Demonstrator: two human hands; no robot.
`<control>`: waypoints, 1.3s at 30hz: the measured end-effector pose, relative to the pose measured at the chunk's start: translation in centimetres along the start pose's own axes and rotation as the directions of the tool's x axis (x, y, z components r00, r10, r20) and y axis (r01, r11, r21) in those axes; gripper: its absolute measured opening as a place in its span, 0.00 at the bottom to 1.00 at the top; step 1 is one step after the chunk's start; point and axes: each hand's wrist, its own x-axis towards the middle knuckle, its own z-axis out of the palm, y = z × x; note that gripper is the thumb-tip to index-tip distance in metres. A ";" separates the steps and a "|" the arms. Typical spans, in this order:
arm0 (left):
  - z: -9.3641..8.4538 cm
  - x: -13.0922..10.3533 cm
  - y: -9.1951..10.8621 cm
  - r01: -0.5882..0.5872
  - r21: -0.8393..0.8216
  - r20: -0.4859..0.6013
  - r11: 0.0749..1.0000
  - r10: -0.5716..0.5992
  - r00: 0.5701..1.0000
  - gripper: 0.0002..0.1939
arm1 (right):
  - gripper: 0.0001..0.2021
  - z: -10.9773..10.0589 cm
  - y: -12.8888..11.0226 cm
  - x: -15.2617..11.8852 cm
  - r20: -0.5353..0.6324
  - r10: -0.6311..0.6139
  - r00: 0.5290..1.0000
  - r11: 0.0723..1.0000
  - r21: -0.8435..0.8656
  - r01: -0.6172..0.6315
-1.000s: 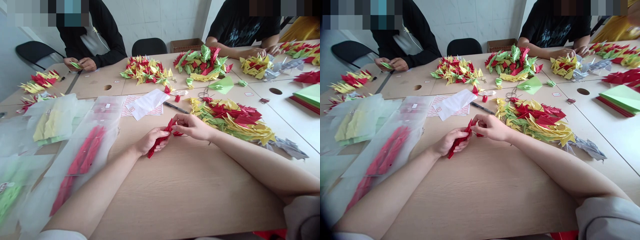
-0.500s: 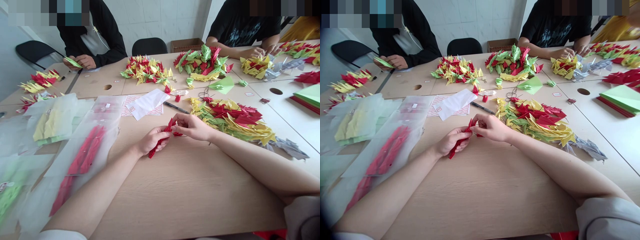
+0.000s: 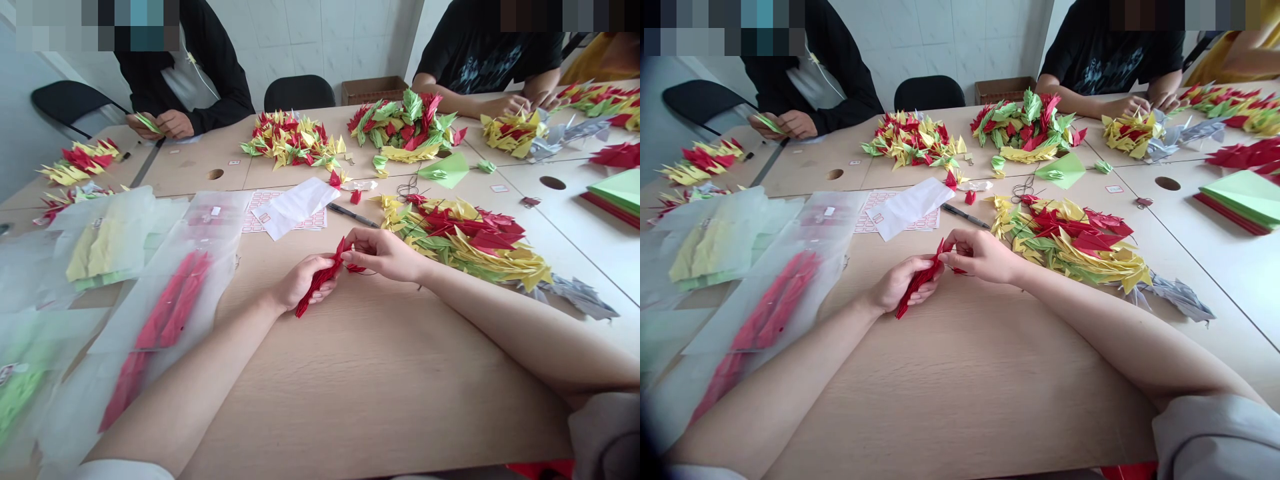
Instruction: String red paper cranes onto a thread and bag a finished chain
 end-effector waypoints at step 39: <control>0.0 -0.1 -0.1 -0.003 0.046 0.008 0.999 0.003 1.000 0.10 | 0.07 0.4 -0.1 -0.1 0.032 -0.004 0.999 0.998 0.060 0.002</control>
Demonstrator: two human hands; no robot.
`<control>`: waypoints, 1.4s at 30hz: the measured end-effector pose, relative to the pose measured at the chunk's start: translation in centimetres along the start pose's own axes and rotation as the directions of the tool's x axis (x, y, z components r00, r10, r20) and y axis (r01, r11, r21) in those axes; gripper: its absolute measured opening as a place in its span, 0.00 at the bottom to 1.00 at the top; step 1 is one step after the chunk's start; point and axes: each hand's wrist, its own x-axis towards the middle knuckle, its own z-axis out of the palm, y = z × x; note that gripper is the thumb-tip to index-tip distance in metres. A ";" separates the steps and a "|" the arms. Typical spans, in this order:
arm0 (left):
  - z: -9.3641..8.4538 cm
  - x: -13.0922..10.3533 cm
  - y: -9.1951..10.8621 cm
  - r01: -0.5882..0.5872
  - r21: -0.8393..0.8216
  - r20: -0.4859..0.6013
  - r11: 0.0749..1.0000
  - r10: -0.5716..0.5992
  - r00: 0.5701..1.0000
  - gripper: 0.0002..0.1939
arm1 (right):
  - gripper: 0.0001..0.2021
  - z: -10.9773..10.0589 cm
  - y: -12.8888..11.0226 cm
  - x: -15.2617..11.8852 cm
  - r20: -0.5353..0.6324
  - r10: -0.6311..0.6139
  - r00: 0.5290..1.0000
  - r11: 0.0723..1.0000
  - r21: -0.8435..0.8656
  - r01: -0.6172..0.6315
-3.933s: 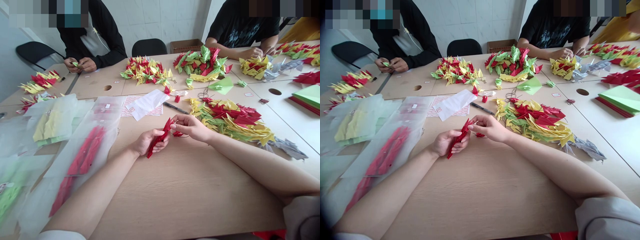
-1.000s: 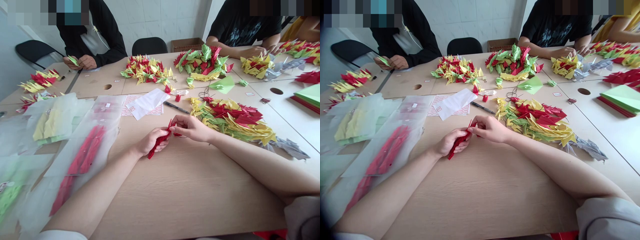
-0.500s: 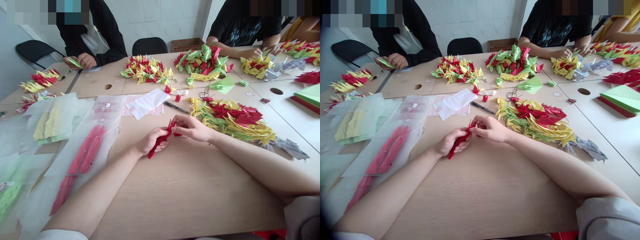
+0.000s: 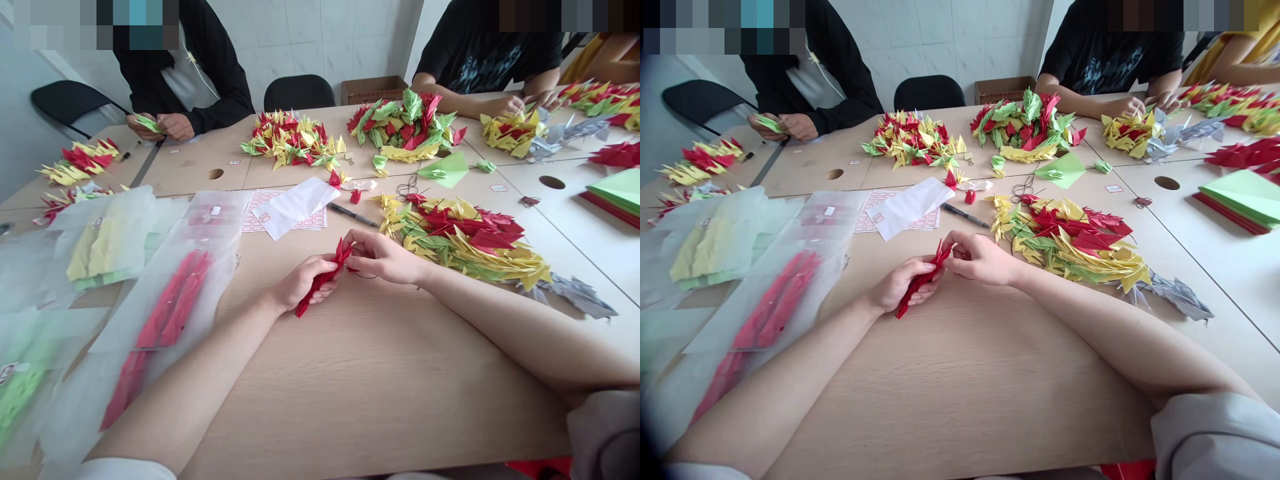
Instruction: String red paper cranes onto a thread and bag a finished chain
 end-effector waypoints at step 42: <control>0.5 0.3 -0.4 -0.128 0.108 -0.136 0.986 0.142 0.981 0.16 | 0.14 -0.4 -0.1 0.0 0.021 -0.139 0.990 0.915 -0.381 0.136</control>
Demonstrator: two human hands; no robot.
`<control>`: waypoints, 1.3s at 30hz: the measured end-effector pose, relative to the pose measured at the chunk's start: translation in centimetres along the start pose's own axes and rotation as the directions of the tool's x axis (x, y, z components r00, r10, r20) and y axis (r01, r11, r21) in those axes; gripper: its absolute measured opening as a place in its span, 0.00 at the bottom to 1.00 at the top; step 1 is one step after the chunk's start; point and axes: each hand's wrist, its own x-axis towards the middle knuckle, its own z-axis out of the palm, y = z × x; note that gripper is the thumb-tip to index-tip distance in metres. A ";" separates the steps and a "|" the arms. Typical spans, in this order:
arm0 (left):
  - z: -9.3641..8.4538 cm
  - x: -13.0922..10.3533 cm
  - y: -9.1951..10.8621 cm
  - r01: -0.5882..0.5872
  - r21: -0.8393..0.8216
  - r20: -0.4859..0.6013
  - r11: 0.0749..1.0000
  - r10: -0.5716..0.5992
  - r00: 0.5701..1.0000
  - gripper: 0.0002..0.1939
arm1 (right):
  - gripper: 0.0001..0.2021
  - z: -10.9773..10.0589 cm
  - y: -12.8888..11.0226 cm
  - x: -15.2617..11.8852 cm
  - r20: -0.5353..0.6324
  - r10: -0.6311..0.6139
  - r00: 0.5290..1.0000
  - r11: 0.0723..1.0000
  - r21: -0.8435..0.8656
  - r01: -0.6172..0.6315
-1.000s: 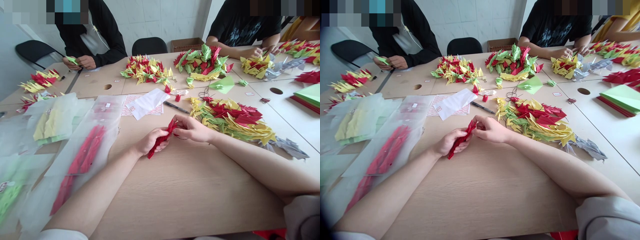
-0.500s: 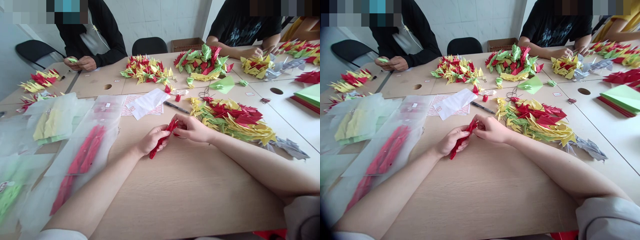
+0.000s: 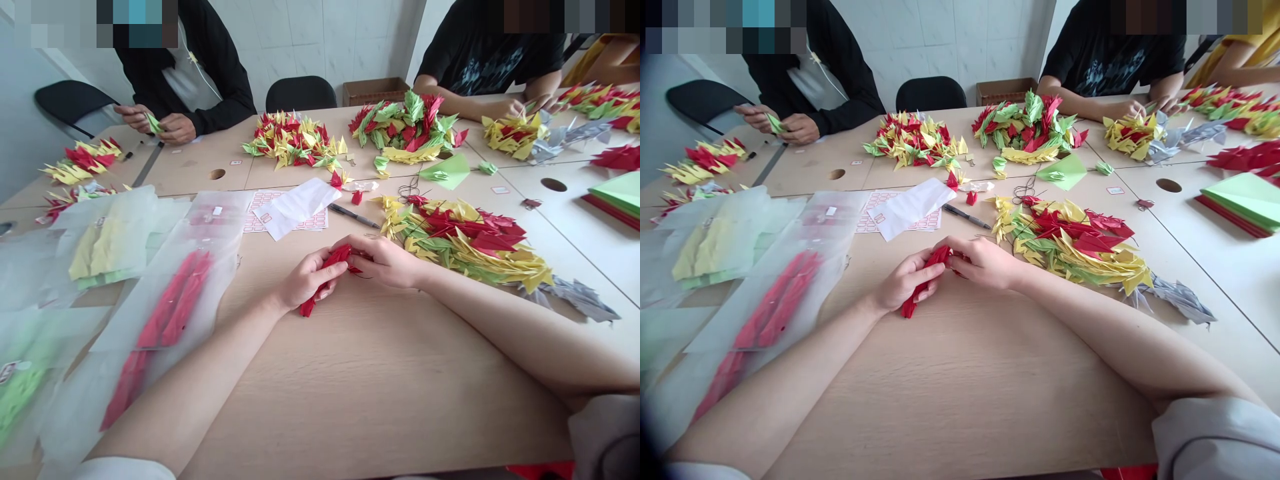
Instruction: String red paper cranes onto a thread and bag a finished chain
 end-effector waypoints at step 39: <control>1.0 -0.8 0.6 -0.136 0.827 -0.233 0.546 0.552 0.800 0.14 | 0.13 0.2 1.6 0.4 -0.325 0.061 0.944 0.910 0.407 0.082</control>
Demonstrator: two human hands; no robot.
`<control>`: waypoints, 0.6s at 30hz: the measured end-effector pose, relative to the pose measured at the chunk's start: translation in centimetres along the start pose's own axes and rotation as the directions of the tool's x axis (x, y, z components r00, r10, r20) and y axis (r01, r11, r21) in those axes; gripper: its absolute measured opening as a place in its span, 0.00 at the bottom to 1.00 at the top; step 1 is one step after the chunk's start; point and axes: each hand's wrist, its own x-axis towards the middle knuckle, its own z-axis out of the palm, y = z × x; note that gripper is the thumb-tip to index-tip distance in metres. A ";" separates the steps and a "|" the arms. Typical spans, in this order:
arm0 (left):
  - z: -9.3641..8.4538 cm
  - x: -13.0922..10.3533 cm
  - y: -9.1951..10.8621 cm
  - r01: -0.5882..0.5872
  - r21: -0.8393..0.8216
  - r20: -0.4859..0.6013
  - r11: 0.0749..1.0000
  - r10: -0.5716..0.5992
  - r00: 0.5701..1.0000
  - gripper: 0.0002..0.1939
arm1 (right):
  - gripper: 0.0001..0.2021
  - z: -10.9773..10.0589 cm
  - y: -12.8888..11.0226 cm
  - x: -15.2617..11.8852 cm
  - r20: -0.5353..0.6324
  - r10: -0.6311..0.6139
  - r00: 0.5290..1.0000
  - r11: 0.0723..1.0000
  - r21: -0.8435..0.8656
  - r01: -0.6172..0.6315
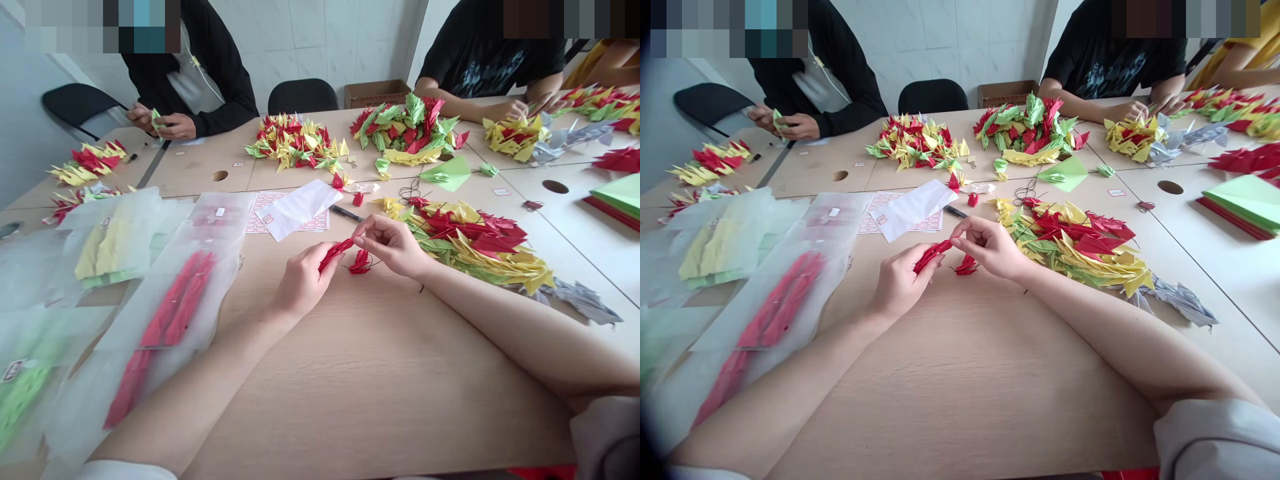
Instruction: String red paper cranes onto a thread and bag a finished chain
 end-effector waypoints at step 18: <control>-0.4 0.4 0.9 0.562 -0.648 0.636 0.514 -0.040 0.771 0.22 | 0.12 0.3 -2.9 -0.1 0.183 0.207 0.961 0.940 0.237 -0.247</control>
